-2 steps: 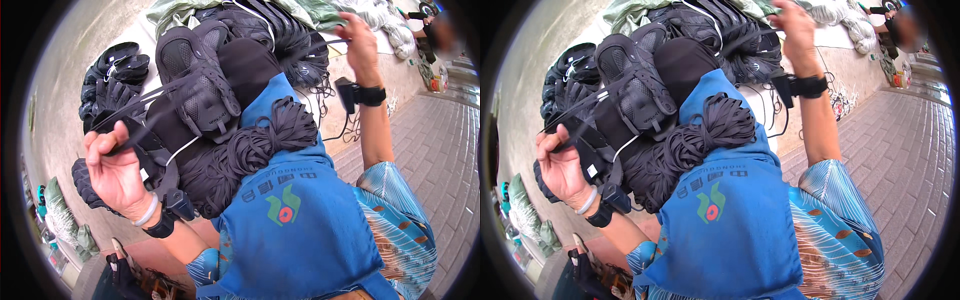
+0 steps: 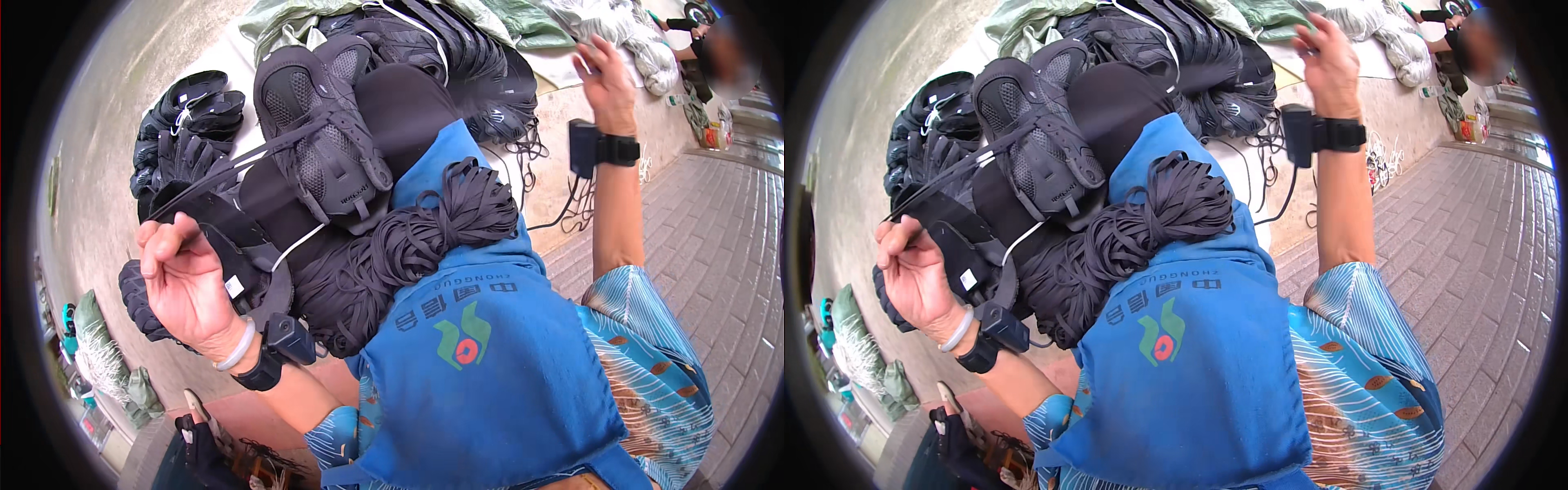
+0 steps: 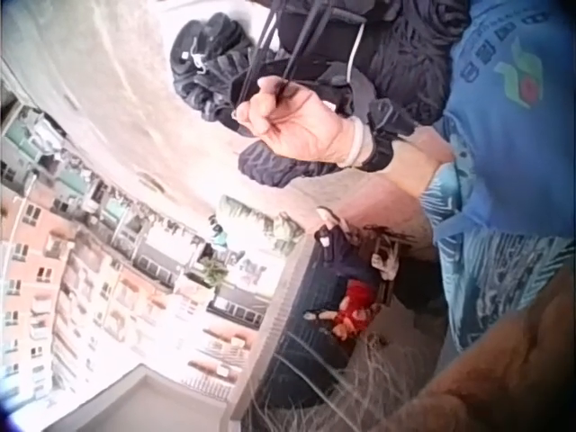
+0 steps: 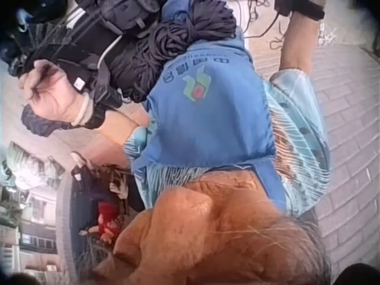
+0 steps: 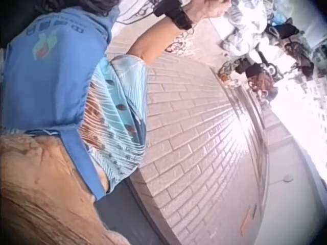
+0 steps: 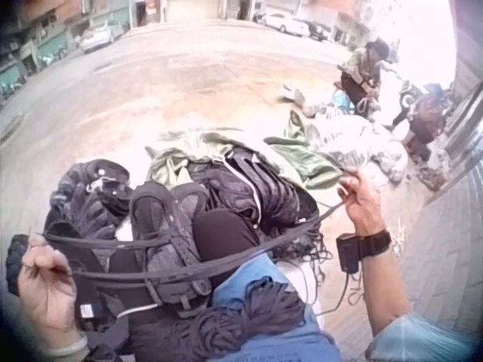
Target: Lacing shoelaces into the eyelets of black shoe uppers.
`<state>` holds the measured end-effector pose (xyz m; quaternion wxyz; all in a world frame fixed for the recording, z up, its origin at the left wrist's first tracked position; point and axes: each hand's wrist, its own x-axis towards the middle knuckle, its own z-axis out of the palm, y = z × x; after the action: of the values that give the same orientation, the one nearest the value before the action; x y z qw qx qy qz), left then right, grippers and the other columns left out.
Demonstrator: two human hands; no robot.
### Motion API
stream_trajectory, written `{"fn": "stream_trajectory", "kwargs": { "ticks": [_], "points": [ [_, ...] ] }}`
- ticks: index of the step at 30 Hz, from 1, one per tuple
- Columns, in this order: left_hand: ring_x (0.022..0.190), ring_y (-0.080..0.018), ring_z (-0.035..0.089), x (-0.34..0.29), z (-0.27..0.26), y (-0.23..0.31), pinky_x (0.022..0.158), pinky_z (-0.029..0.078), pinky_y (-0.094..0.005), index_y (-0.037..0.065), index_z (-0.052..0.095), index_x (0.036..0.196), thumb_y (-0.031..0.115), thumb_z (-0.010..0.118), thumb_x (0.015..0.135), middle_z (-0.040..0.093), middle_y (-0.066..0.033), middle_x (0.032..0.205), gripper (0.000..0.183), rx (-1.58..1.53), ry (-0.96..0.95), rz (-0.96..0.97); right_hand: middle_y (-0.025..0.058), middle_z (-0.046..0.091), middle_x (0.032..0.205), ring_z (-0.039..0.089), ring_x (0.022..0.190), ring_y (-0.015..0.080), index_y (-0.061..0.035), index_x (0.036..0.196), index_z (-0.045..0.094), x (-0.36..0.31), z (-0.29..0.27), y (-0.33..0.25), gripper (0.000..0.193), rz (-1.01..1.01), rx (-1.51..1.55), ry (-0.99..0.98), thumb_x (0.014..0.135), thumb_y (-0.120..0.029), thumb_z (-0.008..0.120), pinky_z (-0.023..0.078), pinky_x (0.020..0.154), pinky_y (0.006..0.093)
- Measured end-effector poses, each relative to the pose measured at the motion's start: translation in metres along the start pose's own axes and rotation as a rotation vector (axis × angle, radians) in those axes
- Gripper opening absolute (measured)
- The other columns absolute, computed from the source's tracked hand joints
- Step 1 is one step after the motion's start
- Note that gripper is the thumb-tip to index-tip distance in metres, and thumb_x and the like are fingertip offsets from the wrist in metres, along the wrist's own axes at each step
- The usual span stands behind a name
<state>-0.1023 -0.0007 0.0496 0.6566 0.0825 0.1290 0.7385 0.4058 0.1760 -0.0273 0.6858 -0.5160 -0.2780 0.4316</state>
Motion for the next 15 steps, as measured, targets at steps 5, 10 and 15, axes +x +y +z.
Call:
{"fn": "stream_trajectory", "kwargs": {
  "ticks": [5, 10, 15],
  "points": [
    [0.055, -0.0136, 0.04, 0.0, 0.012, -0.024, 0.063, 0.039, -0.0287, 0.004, 0.046, 0.084, 0.019, 0.039, 0.103, 0.043, 0.0, 0.055, 0.025, 0.118, -0.012, -0.049, -0.0042, 0.035, 0.058, 0.04, 0.047, 0.008, 0.0034, 0.114, 0.052, 0.017, -0.064, 0.023, 0.022, 0.495, 0.683, -0.304, 0.096, -0.009, 0.05, 0.039, 0.049, 0.0229],
    [0.038, -0.0053, 0.027, -0.03, 0.013, -0.019, 0.036, 0.024, -0.0215, 0.007, 0.047, 0.078, 0.03, 0.037, 0.104, 0.038, 0.0051, 0.049, 0.036, 0.518, -0.063, -0.179, -0.0085, 0.03, 0.057, 0.027, 0.044, 0.0012, 0.0005, 0.102, 0.062, -0.11, 0.053, -0.011, 0.023, 0.647, 0.247, -0.881, 0.098, -0.02, 0.051, 0.02, 0.037, 0.0203],
    [0.047, -0.0033, 0.041, -0.075, 0.03, -0.054, 0.042, 0.031, -0.02, 0.004, 0.052, 0.076, 0.024, 0.061, 0.089, 0.055, -0.0027, 0.063, 0.026, 0.924, -0.057, -0.419, 0.0188, 0.066, 0.101, 0.064, 0.097, 0.0306, 0.0028, 0.11, 0.061, -0.194, 0.12, -0.018, 0.036, -0.209, -0.675, -1.631, 0.092, -0.029, 0.058, 0.049, 0.087, 0.0385]
  ]
}}
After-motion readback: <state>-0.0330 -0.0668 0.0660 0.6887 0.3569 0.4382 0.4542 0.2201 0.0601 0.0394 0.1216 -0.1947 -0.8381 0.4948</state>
